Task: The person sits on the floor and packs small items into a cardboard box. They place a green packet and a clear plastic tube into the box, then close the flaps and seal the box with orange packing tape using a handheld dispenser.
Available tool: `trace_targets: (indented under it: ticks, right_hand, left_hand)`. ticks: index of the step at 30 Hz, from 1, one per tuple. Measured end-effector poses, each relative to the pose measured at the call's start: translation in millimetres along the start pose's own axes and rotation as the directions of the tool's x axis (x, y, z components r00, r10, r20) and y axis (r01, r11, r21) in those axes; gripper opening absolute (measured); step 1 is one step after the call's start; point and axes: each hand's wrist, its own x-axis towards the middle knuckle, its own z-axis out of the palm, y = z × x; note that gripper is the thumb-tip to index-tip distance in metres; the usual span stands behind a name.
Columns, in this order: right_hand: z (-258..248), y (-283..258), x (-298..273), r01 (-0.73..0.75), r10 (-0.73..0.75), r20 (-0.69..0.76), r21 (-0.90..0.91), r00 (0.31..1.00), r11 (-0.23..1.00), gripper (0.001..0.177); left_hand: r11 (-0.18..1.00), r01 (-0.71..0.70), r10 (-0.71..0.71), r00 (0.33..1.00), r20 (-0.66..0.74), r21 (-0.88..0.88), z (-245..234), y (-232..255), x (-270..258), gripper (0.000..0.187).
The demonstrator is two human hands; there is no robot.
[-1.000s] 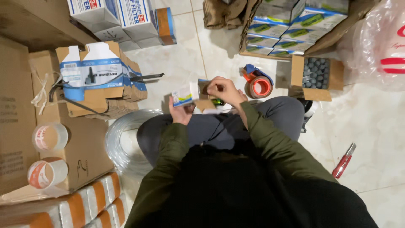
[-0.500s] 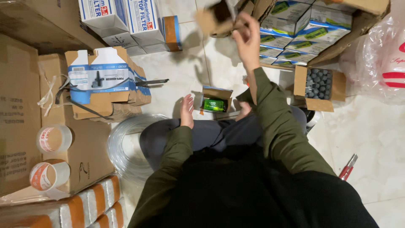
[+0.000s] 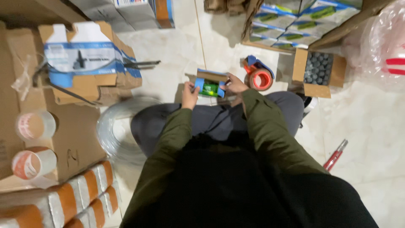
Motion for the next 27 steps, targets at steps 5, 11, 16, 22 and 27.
trace_targets:
  ticks: [5,11,16,22,27]
  right_hand:
    - [25.5,4.1,12.9,0.073,-0.222,-0.238,-0.51,0.945,0.857,0.065]
    - [38.8,3.4,-19.4,0.53,-0.642,0.051,-0.617,0.765,0.582,0.07]
    - [46.1,-2.6,-30.7,0.665,-0.699,0.173,-0.525,0.694,0.531,0.069]
    - [57.1,-2.4,-35.5,0.656,-0.639,0.261,-0.547,0.724,0.52,0.063]
    - [67.8,3.0,-39.6,0.591,-0.589,0.295,-0.698,0.752,0.404,0.051]
  left_hand:
    - [0.99,-0.095,0.108,0.985,-0.132,0.105,-0.3,14.1,-1.1,0.023]
    - [0.997,-0.077,0.078,0.977,-0.198,0.012,-5.9,17.7,-2.7,0.021]
    - [0.972,-0.052,0.016,0.988,-0.155,-0.231,-5.1,15.0,-0.8,0.03]
    - [0.893,0.093,-0.116,0.993,-0.026,-0.44,-11.3,16.3,-2.0,0.045]
    - [0.881,0.136,-0.165,0.986,-0.024,-0.454,-12.1,6.6,6.0,0.048]
